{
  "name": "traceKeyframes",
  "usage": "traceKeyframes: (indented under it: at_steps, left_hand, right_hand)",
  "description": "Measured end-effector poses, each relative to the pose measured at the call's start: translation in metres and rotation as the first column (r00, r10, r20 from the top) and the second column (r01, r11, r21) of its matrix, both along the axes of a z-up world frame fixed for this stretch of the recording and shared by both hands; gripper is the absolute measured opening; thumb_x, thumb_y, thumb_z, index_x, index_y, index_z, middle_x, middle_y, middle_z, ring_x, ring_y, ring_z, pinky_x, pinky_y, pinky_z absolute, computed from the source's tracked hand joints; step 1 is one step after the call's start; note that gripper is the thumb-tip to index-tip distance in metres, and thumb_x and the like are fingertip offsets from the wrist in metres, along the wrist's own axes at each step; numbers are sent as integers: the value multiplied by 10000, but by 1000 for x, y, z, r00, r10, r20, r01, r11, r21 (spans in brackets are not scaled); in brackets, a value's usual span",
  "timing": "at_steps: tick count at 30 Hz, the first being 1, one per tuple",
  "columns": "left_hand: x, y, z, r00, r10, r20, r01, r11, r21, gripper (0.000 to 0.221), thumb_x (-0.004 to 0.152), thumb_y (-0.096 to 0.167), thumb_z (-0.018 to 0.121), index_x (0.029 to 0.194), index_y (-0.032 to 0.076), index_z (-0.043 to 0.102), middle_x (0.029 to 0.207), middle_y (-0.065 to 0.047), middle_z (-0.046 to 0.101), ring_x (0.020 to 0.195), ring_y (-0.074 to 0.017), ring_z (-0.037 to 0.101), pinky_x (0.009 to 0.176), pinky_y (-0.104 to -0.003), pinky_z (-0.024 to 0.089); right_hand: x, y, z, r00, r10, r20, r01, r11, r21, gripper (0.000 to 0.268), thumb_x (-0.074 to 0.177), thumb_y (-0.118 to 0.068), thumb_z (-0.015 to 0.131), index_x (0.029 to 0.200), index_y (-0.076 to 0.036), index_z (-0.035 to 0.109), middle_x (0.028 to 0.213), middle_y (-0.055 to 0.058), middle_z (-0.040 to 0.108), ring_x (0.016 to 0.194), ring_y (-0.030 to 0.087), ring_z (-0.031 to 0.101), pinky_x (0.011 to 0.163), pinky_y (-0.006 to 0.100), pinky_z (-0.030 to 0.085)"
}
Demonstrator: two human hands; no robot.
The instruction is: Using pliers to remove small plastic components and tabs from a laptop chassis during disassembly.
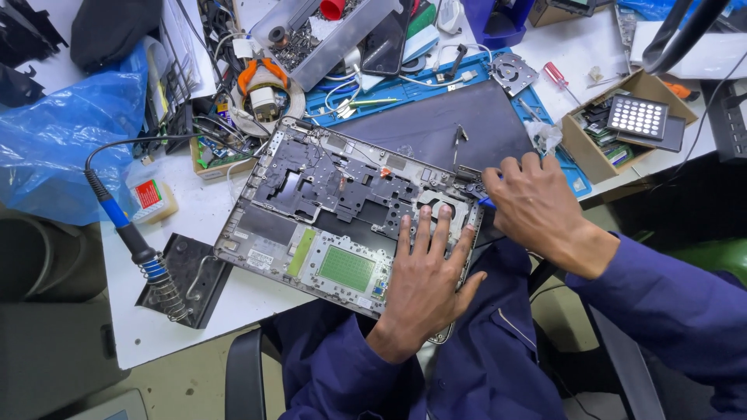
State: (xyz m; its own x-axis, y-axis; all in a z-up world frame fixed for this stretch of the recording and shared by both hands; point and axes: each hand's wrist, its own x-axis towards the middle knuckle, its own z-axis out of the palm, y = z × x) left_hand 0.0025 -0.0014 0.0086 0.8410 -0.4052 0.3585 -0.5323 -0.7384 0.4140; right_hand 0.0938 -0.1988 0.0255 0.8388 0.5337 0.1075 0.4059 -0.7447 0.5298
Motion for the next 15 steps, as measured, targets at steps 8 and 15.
traceKeyframes:
  at_steps: [8, 15]
  left_hand:
    - [-1, 1, 1, 1000, -4, 8, 4, 1000, 8, 593, 924, 446, 657, 1374, 61, 663, 1435, -345, 565, 1405, -551, 463, 1180, -718, 233]
    - [-1, 0, 2, 1000, 6, 2, -6, 1000, 11, 591, 912, 443, 674, 1370, 70, 670, 1434, -338, 569, 1403, -546, 467, 1180, -712, 237]
  right_hand:
    - [2, -2, 1, 1000, 25, -9, -25, 1000, 15, 245, 737, -125, 595, 942, -110, 728, 738, 117, 639, 671, 304, 620, 623, 393, 405]
    - [2, 12, 15, 998, 61, 29, -59, 997, -54, 208, 750, -112, 584, 884, -106, 742, 683, 125, 600, 619, 289, 559, 602, 387, 388]
